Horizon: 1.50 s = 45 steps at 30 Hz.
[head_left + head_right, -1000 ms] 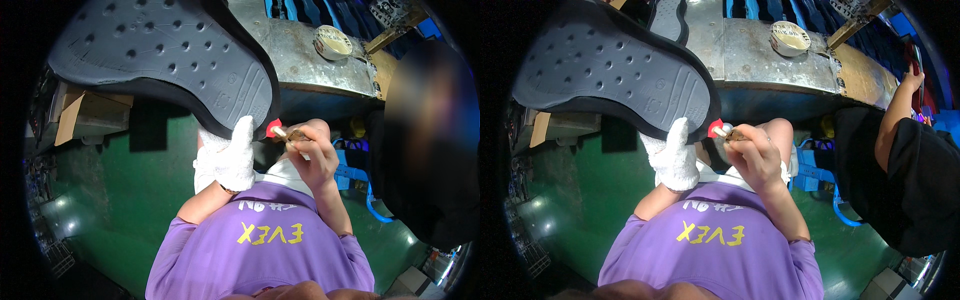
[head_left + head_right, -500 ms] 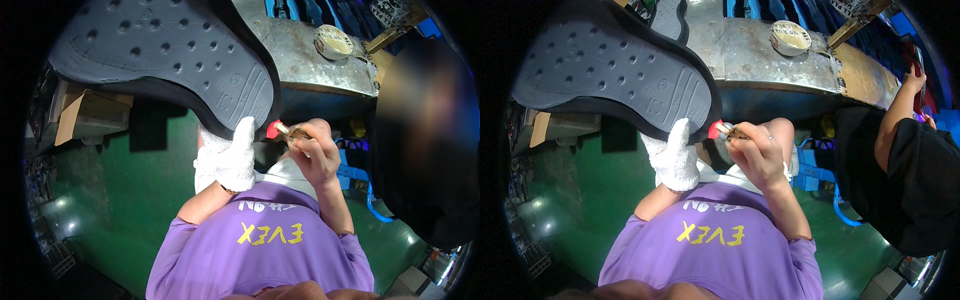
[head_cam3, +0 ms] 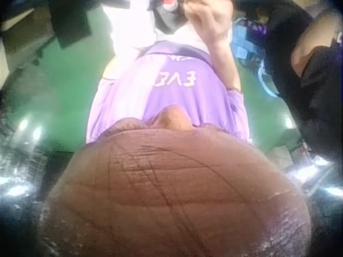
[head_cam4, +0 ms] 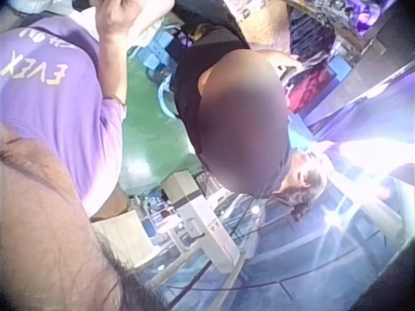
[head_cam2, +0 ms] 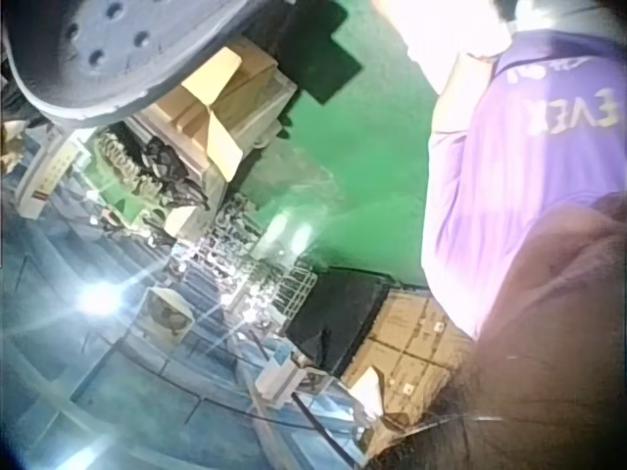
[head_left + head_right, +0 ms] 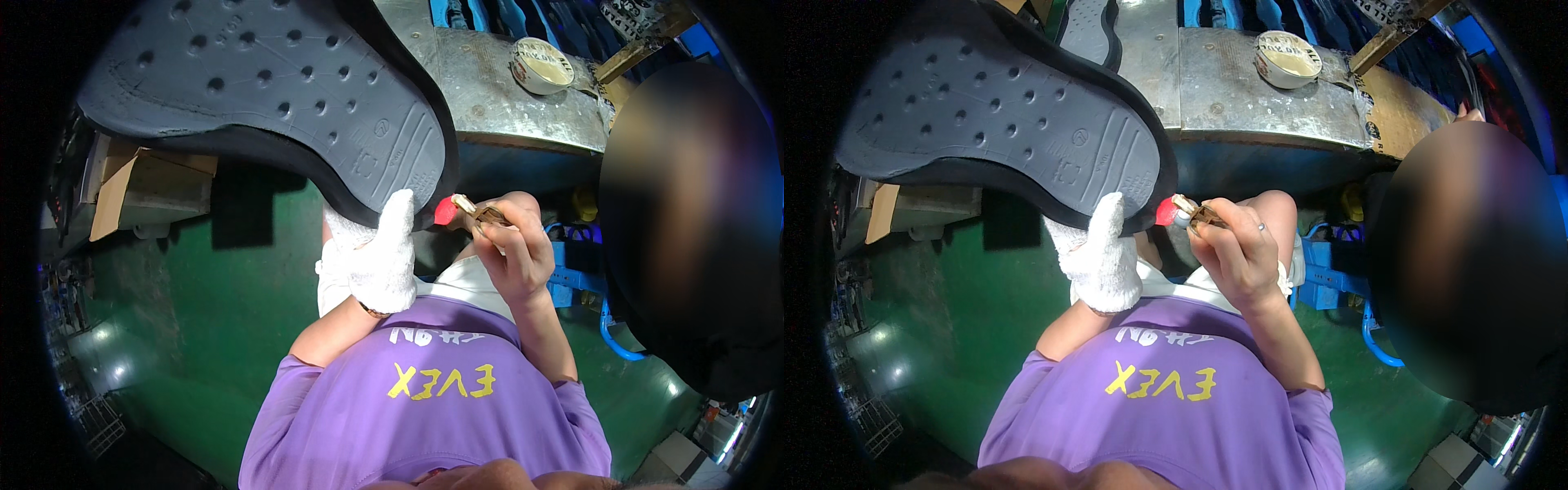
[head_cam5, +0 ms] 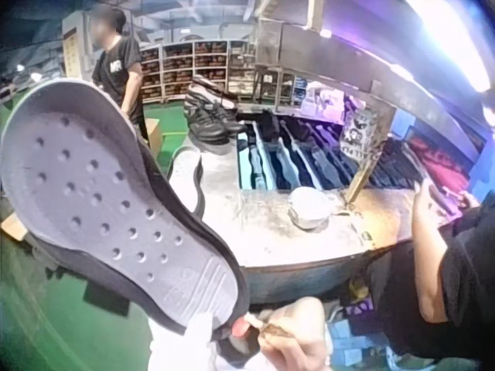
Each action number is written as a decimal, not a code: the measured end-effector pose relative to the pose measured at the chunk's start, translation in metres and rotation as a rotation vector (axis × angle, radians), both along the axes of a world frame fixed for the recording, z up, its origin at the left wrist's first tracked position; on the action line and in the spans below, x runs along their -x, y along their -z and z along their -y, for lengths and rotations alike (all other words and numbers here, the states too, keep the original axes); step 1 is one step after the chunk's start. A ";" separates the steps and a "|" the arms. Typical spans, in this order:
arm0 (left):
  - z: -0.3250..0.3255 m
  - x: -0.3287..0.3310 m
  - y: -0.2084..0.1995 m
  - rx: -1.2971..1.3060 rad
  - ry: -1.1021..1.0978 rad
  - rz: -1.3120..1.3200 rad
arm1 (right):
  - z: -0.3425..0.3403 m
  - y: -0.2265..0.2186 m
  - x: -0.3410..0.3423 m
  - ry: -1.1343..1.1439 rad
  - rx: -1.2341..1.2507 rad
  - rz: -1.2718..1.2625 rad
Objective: The person applies glue to the sole of a shoe using a small brush. They repeatedly dip the brush into a container and spread the adhesive along the edges of the sole, then place the shoe on a metal table.
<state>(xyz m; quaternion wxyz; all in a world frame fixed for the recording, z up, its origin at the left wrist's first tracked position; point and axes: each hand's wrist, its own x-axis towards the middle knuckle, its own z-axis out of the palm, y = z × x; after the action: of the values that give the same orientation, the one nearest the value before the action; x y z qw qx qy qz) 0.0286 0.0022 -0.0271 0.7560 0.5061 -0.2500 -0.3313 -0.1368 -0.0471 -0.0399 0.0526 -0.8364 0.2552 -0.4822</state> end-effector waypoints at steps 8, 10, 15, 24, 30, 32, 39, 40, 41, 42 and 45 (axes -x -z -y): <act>0.000 0.003 -0.009 -0.092 0.099 -0.126 | -0.013 -0.001 0.000 -0.111 -0.020 -0.074; -0.001 0.002 -0.008 -0.076 0.155 -0.245 | -0.016 -0.001 0.000 -0.108 -0.018 -0.073; 0.000 -0.001 0.000 -0.062 0.282 -0.541 | -0.018 -0.004 0.001 -0.115 -0.047 -0.007; -0.009 0.001 0.012 -0.143 -0.025 0.018 | -0.012 -0.004 0.002 0.032 0.006 -0.018; -0.004 0.000 0.030 -0.062 -0.157 0.203 | -0.009 -0.002 0.004 0.065 0.023 -0.025; -0.003 0.001 0.028 -0.024 -0.119 0.150 | -0.012 -0.005 0.004 0.078 0.023 -0.042; -0.005 0.005 0.011 -0.119 -0.026 0.254 | -0.021 -0.004 0.011 -0.095 -0.010 -0.051; -0.005 0.006 0.011 -0.108 -0.035 0.243 | -0.022 -0.005 0.011 -0.082 -0.007 -0.043; -0.004 0.007 0.012 -0.097 -0.044 0.231 | -0.023 -0.005 0.011 -0.069 -0.004 -0.036; -0.002 0.007 0.013 -0.086 -0.053 0.219 | -0.022 -0.006 0.012 -0.055 -0.015 -0.029; -0.001 0.010 0.014 -0.055 -0.067 0.187 | -0.020 -0.005 0.017 0.016 -0.019 -0.004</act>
<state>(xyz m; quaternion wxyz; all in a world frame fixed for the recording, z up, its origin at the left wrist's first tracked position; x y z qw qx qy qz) 0.0182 0.0028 -0.0409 0.7260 0.5634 -0.2931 -0.2637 -0.1534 -0.0276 -0.0348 0.0563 -0.8348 0.2666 -0.4784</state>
